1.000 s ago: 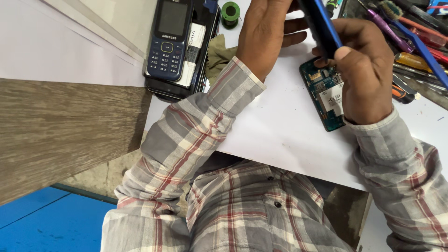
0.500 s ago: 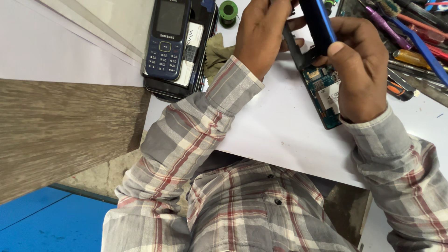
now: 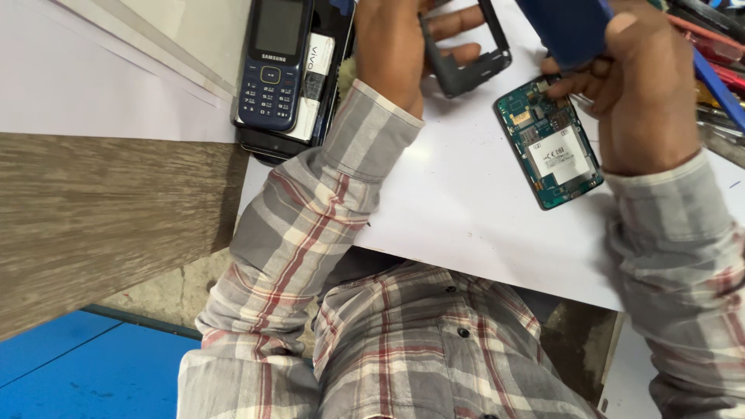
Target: The person disassembles a smartphone at a repair bench, separating the display from the frame and lifting out the internal board. They wipe the display with a cloth, handle the frame and midplate, and work the board free of connectors by hand.
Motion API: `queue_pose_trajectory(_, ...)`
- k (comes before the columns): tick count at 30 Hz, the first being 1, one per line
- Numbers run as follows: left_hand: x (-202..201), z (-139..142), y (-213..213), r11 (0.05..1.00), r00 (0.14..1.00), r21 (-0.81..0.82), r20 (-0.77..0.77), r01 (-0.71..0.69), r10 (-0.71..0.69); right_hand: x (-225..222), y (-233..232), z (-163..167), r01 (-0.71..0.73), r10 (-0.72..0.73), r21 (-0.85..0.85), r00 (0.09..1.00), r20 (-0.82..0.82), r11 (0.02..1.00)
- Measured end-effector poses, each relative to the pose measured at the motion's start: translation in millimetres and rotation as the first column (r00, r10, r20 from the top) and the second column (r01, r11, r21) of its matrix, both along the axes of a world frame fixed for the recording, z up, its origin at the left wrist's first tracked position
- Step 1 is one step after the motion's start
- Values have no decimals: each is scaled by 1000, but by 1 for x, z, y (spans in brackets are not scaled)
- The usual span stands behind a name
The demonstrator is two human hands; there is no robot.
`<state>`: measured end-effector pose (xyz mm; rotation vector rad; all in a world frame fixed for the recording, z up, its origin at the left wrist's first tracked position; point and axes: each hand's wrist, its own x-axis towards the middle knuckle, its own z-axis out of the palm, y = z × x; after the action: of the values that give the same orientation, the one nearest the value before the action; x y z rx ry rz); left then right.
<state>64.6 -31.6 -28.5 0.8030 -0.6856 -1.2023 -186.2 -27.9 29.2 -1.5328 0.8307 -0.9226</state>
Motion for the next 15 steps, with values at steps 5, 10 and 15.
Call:
queue_pose_trajectory(5,5,0,5,988,997,-142,39,-65,71,-13,-21,10,-31,29,-22,994,-102,999)
queue_pose_trajectory(10,6,5,6,983,993,-142,-21,-116,114,-15,-46,14,-35,25,-39,971,-239,999)
queue_pose_trajectory(15,6,6,7,987,995,-131,-59,-88,81,-30,-64,-12,-22,15,-19,949,-316,1000)
